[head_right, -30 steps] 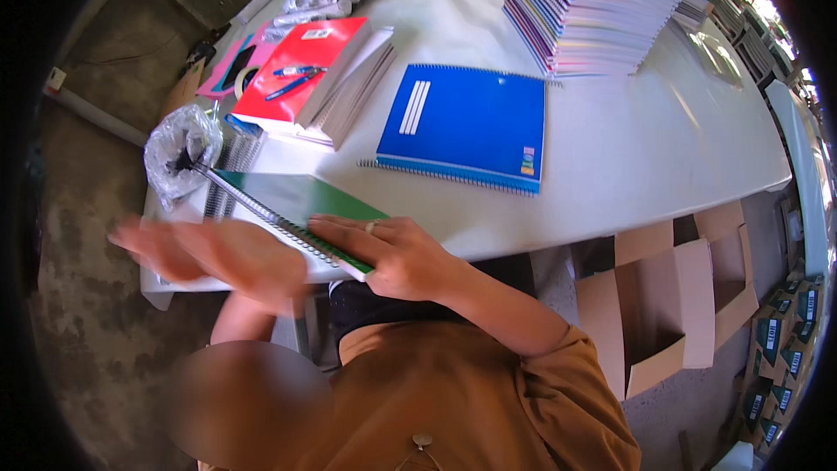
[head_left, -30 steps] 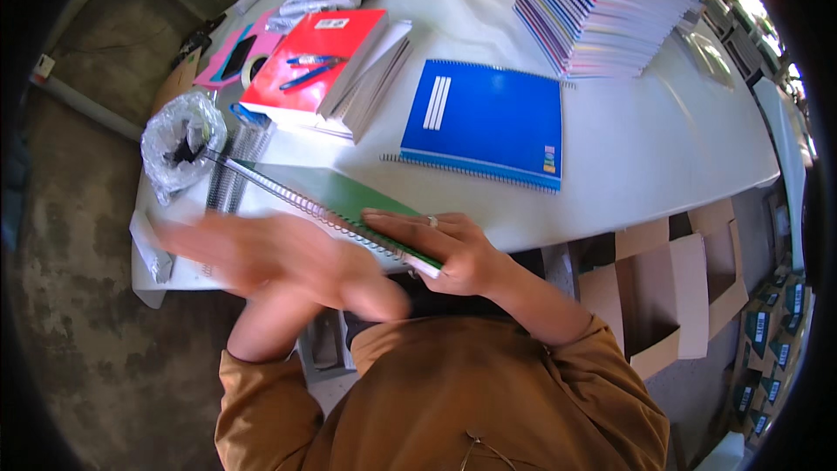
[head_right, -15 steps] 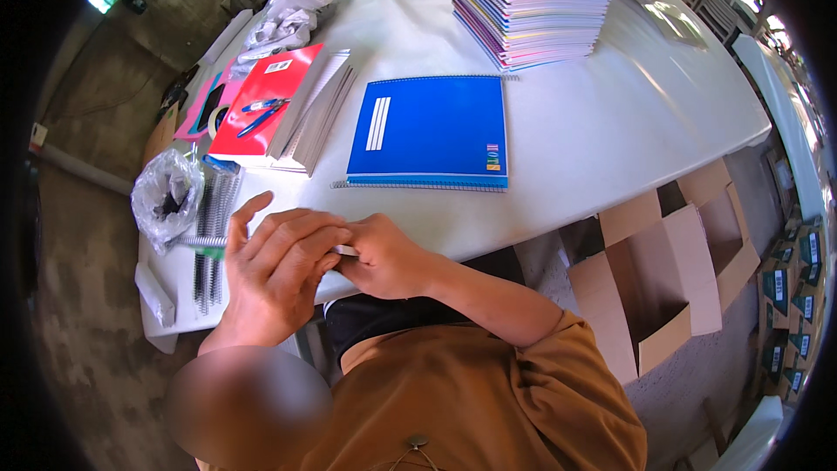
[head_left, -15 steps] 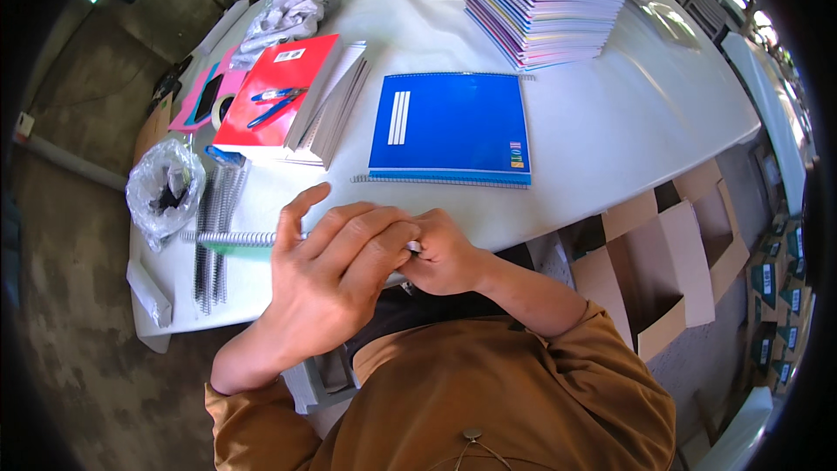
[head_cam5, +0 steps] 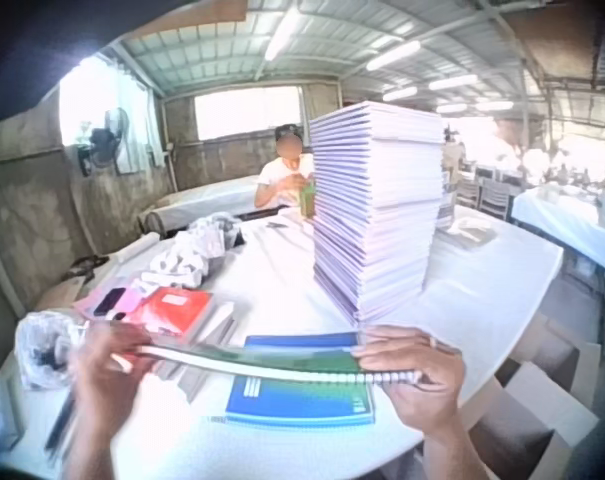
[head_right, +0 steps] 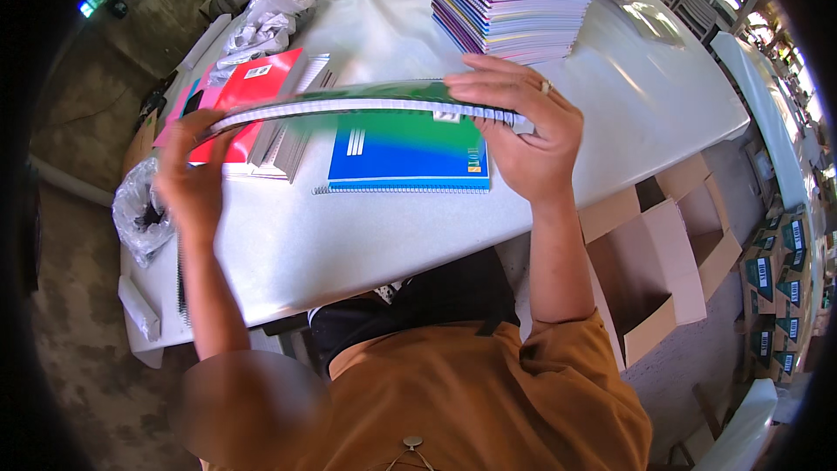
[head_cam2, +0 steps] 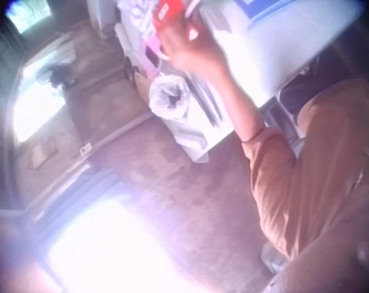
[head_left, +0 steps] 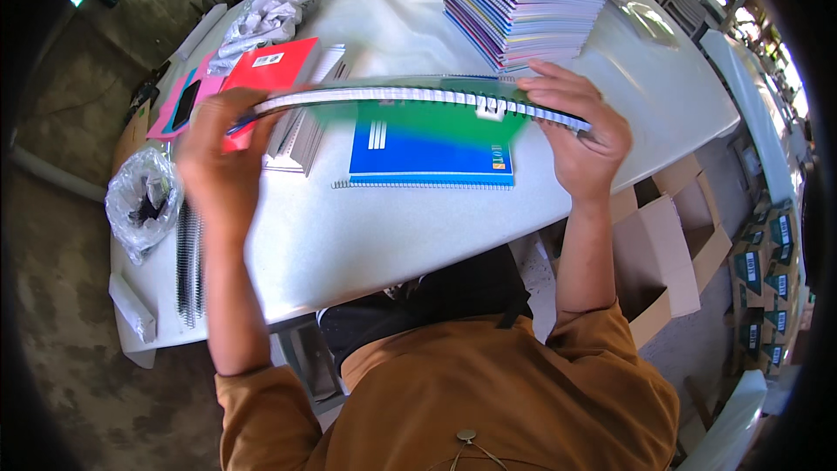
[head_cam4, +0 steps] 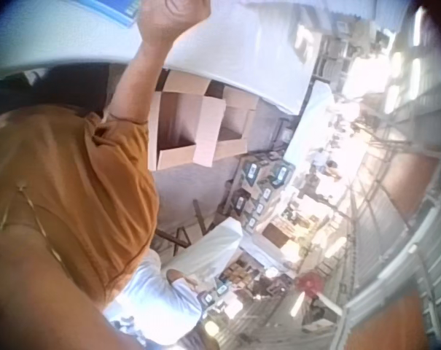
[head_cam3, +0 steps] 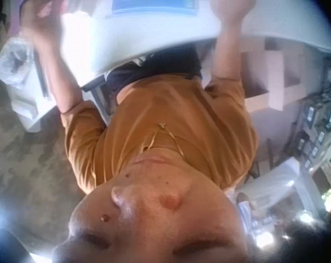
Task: The person trims the end of a spiral coil with pliers, stacks a notebook onto a pile, and then places the stack into a cardboard box. The person then picks up several notebooks one by one, manually threads a spiral coil through the punched holes by rotating it, and crimps the ends by hand to secure them.
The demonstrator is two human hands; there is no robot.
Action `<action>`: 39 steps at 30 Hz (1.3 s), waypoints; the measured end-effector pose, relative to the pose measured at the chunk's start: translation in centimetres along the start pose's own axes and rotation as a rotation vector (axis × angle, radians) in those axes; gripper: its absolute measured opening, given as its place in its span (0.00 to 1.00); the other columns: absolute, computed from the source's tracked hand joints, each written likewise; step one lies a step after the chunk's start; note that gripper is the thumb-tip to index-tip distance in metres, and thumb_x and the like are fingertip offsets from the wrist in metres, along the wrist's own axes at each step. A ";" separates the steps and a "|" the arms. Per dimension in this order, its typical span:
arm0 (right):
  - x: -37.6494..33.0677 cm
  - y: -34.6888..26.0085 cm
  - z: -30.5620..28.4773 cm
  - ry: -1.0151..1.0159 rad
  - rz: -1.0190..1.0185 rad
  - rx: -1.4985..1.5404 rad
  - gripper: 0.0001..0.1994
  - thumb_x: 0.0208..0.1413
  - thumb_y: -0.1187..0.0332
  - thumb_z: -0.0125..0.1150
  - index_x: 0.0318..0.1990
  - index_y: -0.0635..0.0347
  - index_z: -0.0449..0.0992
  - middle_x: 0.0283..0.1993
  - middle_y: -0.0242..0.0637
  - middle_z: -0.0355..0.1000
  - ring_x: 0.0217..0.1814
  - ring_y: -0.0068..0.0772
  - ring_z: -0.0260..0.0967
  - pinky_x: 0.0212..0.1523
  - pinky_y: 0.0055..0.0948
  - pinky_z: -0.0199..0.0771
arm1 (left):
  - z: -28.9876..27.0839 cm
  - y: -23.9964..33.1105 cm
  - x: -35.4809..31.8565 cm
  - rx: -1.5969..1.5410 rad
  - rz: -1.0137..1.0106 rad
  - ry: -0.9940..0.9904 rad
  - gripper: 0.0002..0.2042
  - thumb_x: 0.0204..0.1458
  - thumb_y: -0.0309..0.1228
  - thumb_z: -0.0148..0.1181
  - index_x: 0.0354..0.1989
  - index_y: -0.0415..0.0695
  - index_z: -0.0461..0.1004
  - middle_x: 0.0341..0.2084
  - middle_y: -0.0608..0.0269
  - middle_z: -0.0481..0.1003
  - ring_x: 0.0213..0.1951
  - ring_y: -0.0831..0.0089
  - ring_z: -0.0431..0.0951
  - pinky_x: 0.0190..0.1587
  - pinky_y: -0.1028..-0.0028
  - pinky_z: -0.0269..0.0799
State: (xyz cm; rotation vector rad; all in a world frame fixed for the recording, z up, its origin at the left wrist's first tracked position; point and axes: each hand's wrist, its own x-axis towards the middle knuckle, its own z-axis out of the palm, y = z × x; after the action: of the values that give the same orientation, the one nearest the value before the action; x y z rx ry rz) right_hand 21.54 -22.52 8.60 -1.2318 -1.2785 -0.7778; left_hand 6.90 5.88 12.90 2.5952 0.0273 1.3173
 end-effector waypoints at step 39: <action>-15.4 -0.7 2.7 -0.033 0.743 -0.782 0.15 0.42 0.76 0.65 0.41 0.57 0.76 0.50 0.34 0.71 0.61 0.37 0.56 0.58 0.34 0.56 | 3.4 -8.2 -4.0 0.643 -0.502 -0.531 0.13 0.49 0.42 0.55 0.36 0.47 0.77 0.29 0.54 0.77 0.31 0.54 0.77 0.37 0.60 0.70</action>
State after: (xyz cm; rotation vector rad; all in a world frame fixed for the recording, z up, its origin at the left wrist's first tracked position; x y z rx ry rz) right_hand 17.19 -23.10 -6.40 -2.1716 -0.4222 -0.7027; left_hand 7.99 12.67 6.04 3.0433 1.0837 0.4606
